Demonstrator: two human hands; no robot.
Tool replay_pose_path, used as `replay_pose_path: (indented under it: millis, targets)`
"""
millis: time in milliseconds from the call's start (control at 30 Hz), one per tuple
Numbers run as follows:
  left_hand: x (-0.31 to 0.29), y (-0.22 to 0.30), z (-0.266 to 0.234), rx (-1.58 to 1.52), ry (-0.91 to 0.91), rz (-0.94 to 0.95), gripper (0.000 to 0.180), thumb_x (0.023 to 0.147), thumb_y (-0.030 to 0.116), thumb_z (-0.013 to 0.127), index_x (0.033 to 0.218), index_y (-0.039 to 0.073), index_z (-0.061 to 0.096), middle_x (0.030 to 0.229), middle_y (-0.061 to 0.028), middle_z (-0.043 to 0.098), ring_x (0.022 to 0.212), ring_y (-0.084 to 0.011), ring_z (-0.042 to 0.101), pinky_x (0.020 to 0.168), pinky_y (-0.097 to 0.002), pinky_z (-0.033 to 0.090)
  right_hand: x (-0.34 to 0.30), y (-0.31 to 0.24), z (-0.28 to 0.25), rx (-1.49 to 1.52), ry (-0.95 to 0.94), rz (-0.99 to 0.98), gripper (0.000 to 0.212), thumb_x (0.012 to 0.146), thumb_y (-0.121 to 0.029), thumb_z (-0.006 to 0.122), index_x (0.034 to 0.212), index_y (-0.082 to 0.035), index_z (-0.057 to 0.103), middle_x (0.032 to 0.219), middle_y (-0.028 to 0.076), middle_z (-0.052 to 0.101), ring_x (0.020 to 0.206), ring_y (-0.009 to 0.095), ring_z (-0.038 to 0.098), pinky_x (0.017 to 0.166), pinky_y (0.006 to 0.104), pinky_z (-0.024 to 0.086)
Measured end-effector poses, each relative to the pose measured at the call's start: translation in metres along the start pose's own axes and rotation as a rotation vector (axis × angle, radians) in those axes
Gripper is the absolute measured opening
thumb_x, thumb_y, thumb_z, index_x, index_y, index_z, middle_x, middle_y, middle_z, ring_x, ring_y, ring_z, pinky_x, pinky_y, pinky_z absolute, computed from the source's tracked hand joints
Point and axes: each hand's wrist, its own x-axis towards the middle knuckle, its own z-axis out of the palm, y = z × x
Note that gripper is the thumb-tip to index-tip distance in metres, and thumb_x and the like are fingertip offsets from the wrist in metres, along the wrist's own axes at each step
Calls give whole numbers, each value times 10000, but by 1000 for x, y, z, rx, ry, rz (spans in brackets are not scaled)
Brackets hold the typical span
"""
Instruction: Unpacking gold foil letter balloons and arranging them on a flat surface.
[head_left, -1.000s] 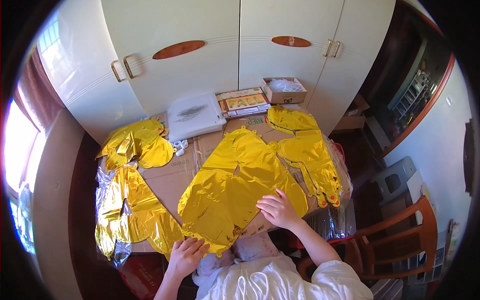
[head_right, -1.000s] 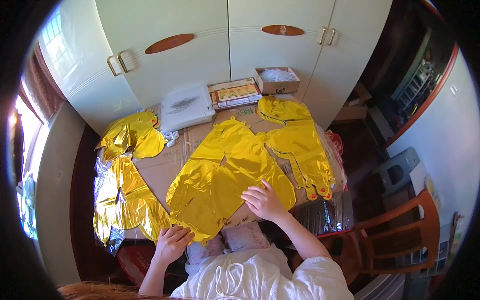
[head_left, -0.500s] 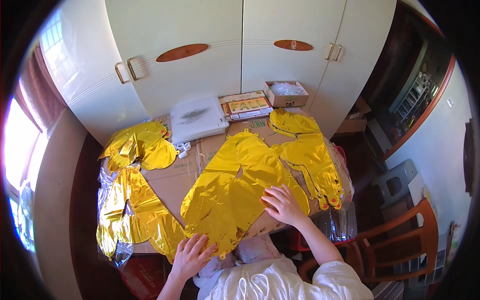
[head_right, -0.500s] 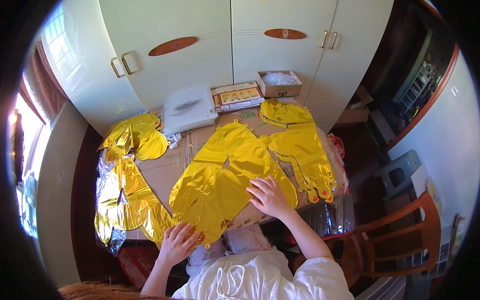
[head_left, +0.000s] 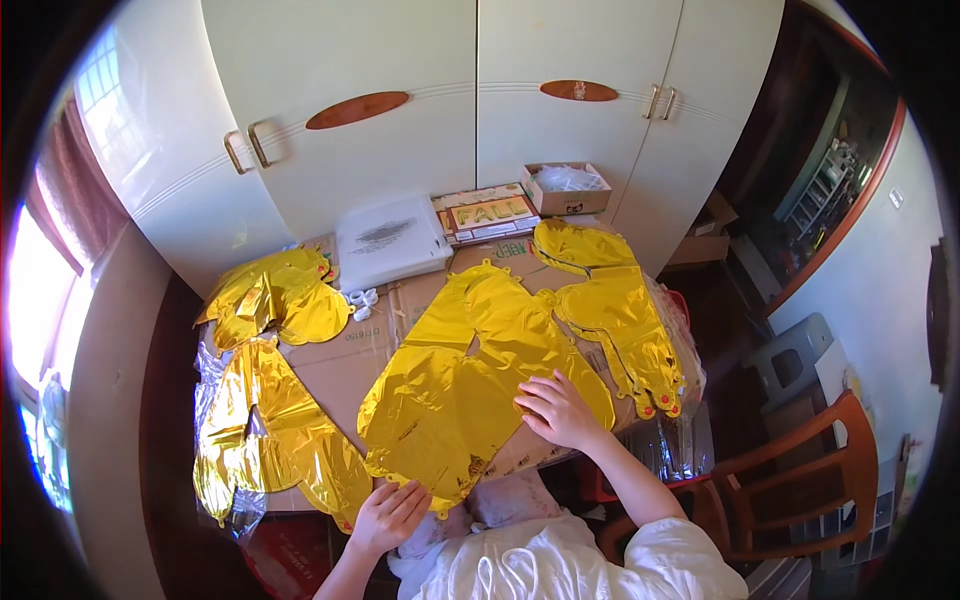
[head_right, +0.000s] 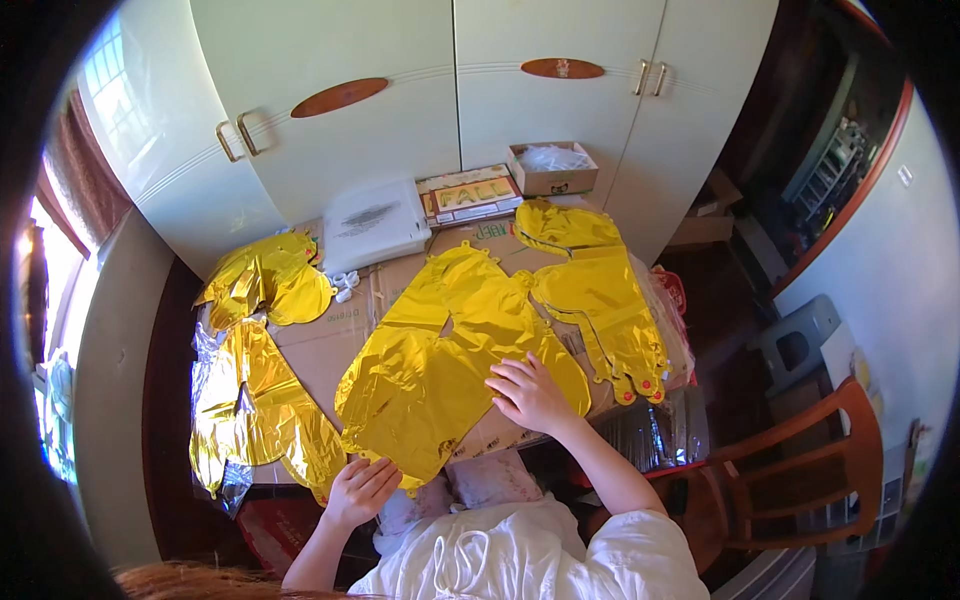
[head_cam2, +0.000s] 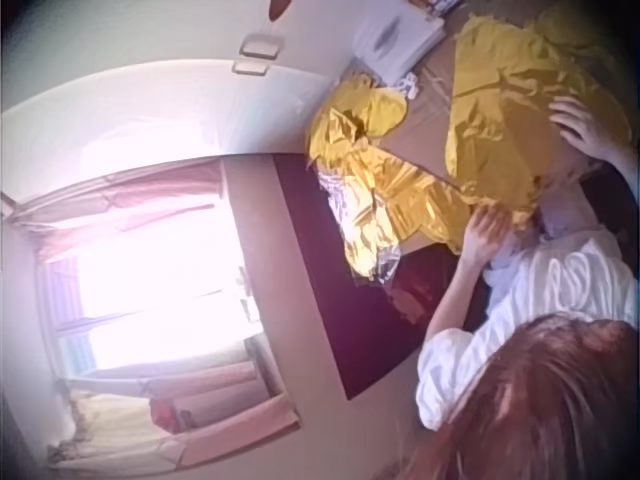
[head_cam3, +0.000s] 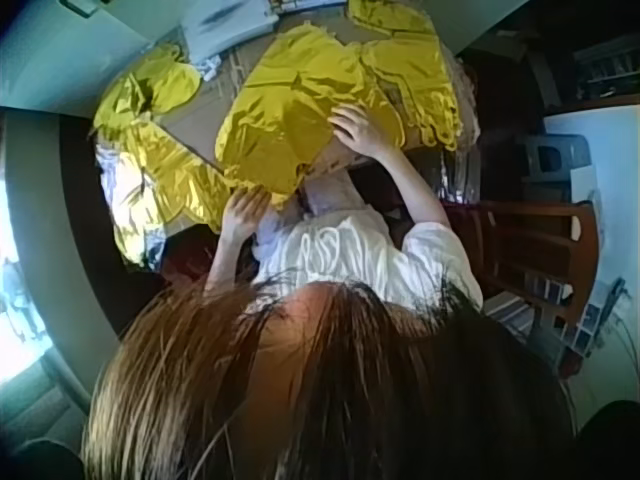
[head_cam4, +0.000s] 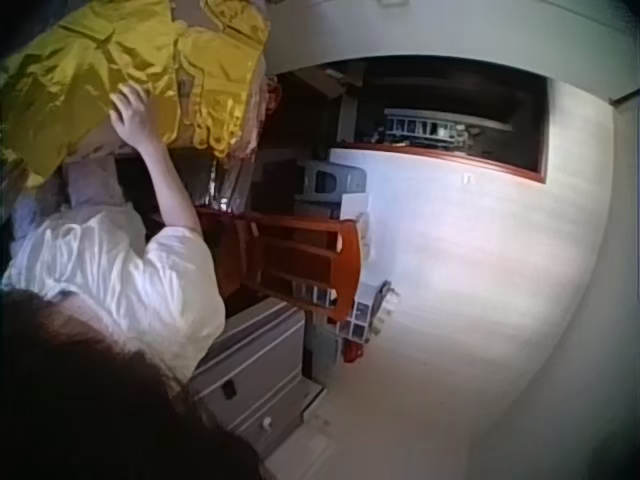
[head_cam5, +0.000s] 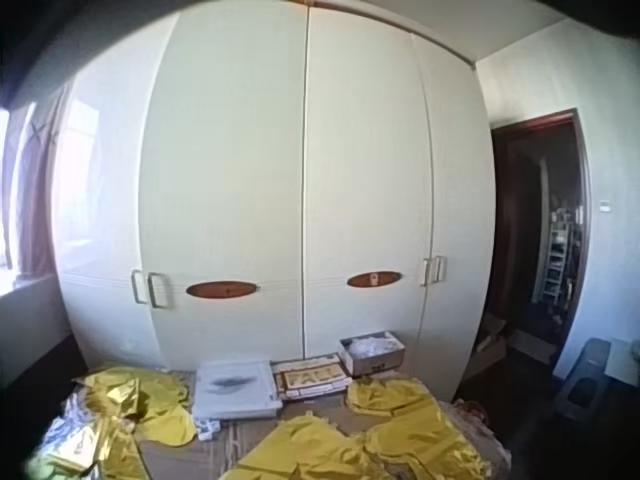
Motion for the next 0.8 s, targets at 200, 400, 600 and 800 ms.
replay_pose_path:
  millis: [200, 400, 600, 800]
  targets:
    - [16, 1, -11, 39, 0, -29, 224, 765, 119, 613, 970, 87, 695, 1056, -32, 669, 1049, -166, 617, 867, -324, 467, 0, -1, -1, -2, 4, -8, 289, 826, -235, 654, 1092, -124, 647, 1197, 54, 596, 1175, 237, 514, 1024, 531, 351]
    - [8, 0, -1, 47, 35, -32, 214, 761, 111, 623, 961, 75, 691, 1028, -29, 679, 1018, -158, 631, 856, -319, 470, 2, 0, -1, -4, 9, -17, 286, 822, -231, 656, 1087, -123, 650, 1196, 56, 600, 1170, 235, 516, 1020, 525, 358]
    - [14, -1, -5, 72, 62, -59, 190, 758, 111, 644, 938, 72, 689, 984, -23, 693, 973, -149, 651, 843, -314, 474, 6, 2, 2, 9, 11, -29, 291, 828, -234, 647, 1095, -118, 647, 1199, 57, 598, 1173, 239, 514, 1021, 523, 359]
    - [14, -5, -8, 88, 65, -62, 172, 752, 109, 658, 916, 69, 685, 966, -22, 697, 959, -147, 656, 813, -318, 477, 9, 2, 5, 13, 2, -21, 299, 843, -232, 629, 1117, -114, 640, 1231, 69, 586, 1225, 249, 488, 1048, 519, 343]
